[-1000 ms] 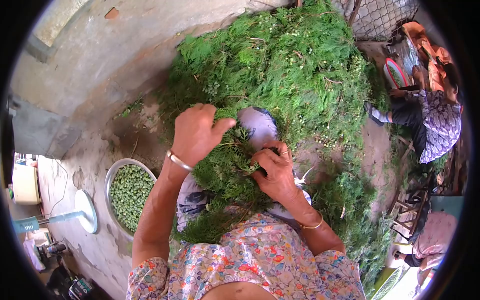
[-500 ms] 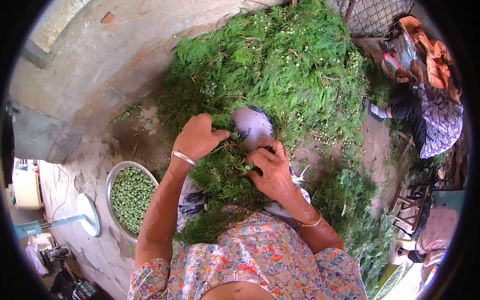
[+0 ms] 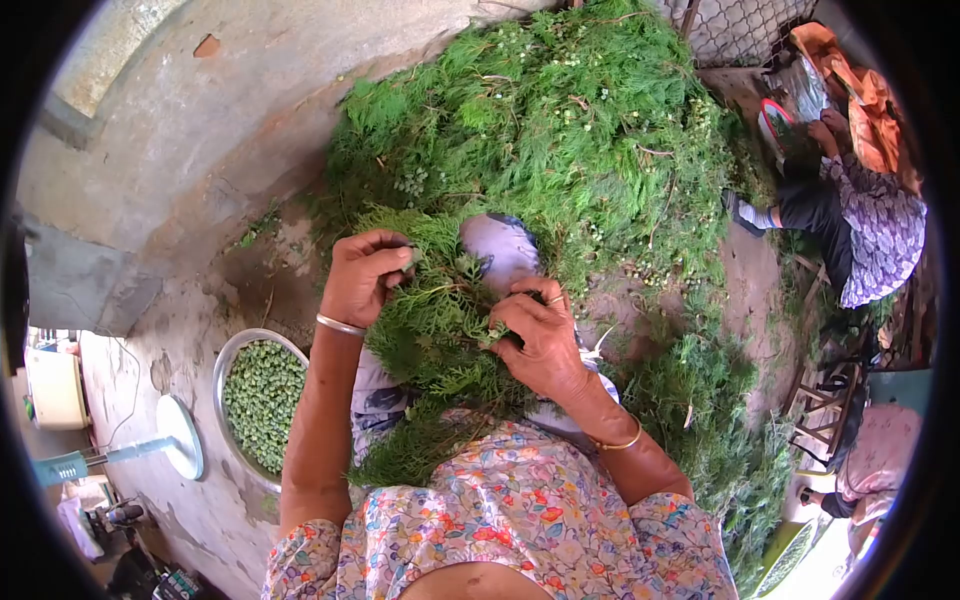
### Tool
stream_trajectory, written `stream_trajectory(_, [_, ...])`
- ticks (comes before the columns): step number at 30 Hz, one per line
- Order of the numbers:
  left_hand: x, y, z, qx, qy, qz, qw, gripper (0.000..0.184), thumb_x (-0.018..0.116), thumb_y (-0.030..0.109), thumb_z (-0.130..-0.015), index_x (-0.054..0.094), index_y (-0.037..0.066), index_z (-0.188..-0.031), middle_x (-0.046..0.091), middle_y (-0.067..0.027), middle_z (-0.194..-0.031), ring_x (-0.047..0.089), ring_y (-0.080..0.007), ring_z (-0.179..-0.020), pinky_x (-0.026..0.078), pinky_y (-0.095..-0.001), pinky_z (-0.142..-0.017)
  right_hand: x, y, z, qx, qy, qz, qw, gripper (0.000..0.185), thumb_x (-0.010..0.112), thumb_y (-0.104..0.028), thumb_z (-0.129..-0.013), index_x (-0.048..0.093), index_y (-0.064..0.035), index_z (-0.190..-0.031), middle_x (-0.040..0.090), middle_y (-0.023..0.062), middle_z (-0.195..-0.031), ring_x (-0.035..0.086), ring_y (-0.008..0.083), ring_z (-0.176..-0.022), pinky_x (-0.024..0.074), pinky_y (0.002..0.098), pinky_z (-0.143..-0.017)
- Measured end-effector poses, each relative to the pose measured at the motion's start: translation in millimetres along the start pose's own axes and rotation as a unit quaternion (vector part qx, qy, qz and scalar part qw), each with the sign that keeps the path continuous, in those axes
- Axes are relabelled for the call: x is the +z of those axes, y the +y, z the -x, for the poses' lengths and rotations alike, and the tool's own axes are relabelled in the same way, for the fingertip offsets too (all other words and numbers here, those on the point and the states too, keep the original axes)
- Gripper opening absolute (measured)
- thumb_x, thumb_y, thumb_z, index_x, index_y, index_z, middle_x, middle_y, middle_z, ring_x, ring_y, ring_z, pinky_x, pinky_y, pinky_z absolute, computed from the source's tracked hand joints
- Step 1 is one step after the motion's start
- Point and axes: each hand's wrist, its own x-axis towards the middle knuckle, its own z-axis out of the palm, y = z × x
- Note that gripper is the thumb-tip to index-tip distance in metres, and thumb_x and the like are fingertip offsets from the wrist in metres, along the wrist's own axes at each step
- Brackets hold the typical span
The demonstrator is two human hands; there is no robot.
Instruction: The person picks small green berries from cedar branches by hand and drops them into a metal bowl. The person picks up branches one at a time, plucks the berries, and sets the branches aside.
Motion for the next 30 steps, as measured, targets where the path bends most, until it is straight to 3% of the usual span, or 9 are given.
stream_trajectory(4, [-30, 4, -6, 0.027, 0.018, 0.221, 0.975, 0.011, 0.058, 0.004, -0.085, 0.060, 0.000, -0.094, 0.060, -0.0139, -0.083, 0.051, -0.0147, -0.060, 0.042, -0.0270, -0.050, 0, 1, 2, 0.012, 0.004, -0.005, 1.000, 0.036, 0.083, -0.007, -0.053, 0.057, -0.0054, -0.079, 0.061, 0.0034, -0.086, 0.049, 0.0294, -0.102, 0.0414, 0.0414, -0.085])
stream_trajectory(9, [-25, 26, 6, 0.017, -0.012, 0.284, 0.959, 0.012, 0.055, 0.011, -0.089, 0.059, 0.001, -0.093, 0.059, -0.0135, -0.082, 0.051, -0.0145, -0.061, 0.042, -0.0273, -0.050, 0, 1, 0, 0.015, 0.010, -0.011, 1.000, 0.037, 0.083, -0.007, -0.053, 0.057, -0.0053, -0.080, 0.061, 0.0035, -0.086, 0.049, 0.0294, -0.102, 0.0414, 0.0404, -0.084])
stream_trajectory(13, [11, 27, 11, 0.019, 0.063, 0.000, 0.998, 0.022, 0.066, 0.021, -0.084, 0.062, 0.000, -0.091, 0.060, -0.0108, -0.070, 0.054, -0.0152, -0.057, 0.042, -0.0310, -0.047, 2, 0, -1, 0.012, 0.006, -0.002, 1.000, 0.035, 0.081, -0.004, -0.053, 0.057, -0.0056, -0.080, 0.061, 0.0038, -0.086, 0.050, 0.0297, -0.101, 0.0418, 0.0406, -0.084])
stream_trajectory(15, [20, 14, 4, 0.097, 0.051, -0.453, 0.885, 0.033, 0.071, 0.025, -0.079, 0.061, -0.005, -0.087, 0.061, -0.0136, -0.069, 0.057, -0.0179, -0.060, 0.045, -0.0349, -0.053, 2, -1, -1, 0.011, 0.006, 0.005, 1.000, 0.034, 0.078, -0.002, -0.054, 0.057, -0.0057, -0.080, 0.060, 0.0040, -0.086, 0.050, 0.0299, -0.100, 0.0418, 0.0409, -0.084])
stream_trajectory(16, [27, 2, 2, 0.207, 0.077, -0.485, 0.846, 0.038, 0.073, 0.026, -0.075, 0.059, -0.008, -0.085, 0.062, -0.0176, -0.072, 0.060, -0.0219, -0.064, 0.046, -0.0367, -0.059, 2, 0, -1, 0.012, 0.005, 0.004, 1.000, 0.031, 0.075, -0.002, -0.055, 0.059, -0.0076, -0.082, 0.061, 0.0035, -0.087, 0.051, 0.0289, -0.101, 0.0414, 0.0414, -0.085])
stream_trajectory(19, [48, 11, 14, 0.147, 0.130, -0.522, 0.830, 0.036, 0.074, 0.025, -0.074, 0.060, -0.007, -0.083, 0.062, -0.0198, -0.075, 0.061, -0.0254, -0.066, 0.046, -0.0369, -0.062, 2, 1, 0, 0.011, 0.007, 0.008, 1.000, 0.030, 0.071, -0.002, -0.056, 0.060, -0.0097, -0.083, 0.061, 0.0022, -0.088, 0.052, 0.0275, -0.102, 0.0406, 0.0423, -0.085])
stream_trajectory(25, [26, -9, 5, 0.256, 0.086, -0.412, 0.870, 0.017, 0.069, 0.008, -0.077, 0.058, -0.005, -0.081, 0.056, -0.0079, -0.066, 0.054, -0.0149, -0.058, 0.044, -0.0304, -0.052, -1, 0, 1, 0.022, 0.002, 0.013, 1.000, 0.030, 0.072, -0.004, -0.056, 0.060, -0.0099, -0.083, 0.061, 0.0010, -0.089, 0.052, 0.0269, -0.103, 0.0401, 0.0434, -0.086])
stream_trajectory(27, [28, -4, 11, 0.026, 0.069, -0.039, 0.997, 0.012, 0.067, 0.006, -0.080, 0.058, -0.002, -0.078, 0.056, -0.0034, -0.066, 0.049, -0.0100, -0.054, 0.037, -0.0252, -0.044, 0, 1, 1, 0.017, 0.012, 0.000, 1.000, 0.031, 0.073, -0.004, -0.056, 0.060, -0.0095, -0.083, 0.061, 0.0013, -0.090, 0.052, 0.0278, -0.102, 0.0407, 0.0433, -0.087])
stream_trajectory(30, [27, -8, 12, 0.017, 0.072, 0.060, 0.995, 0.010, 0.066, 0.007, -0.083, 0.059, -0.001, -0.083, 0.054, -0.0008, -0.065, 0.043, -0.0062, -0.051, 0.030, -0.0208, -0.039, 1, 2, -1, 0.012, 0.010, -0.005, 1.000, 0.031, 0.074, -0.002, -0.056, 0.060, -0.0091, -0.083, 0.061, 0.0017, -0.091, 0.052, 0.0288, -0.103, 0.0413, 0.0432, -0.087])
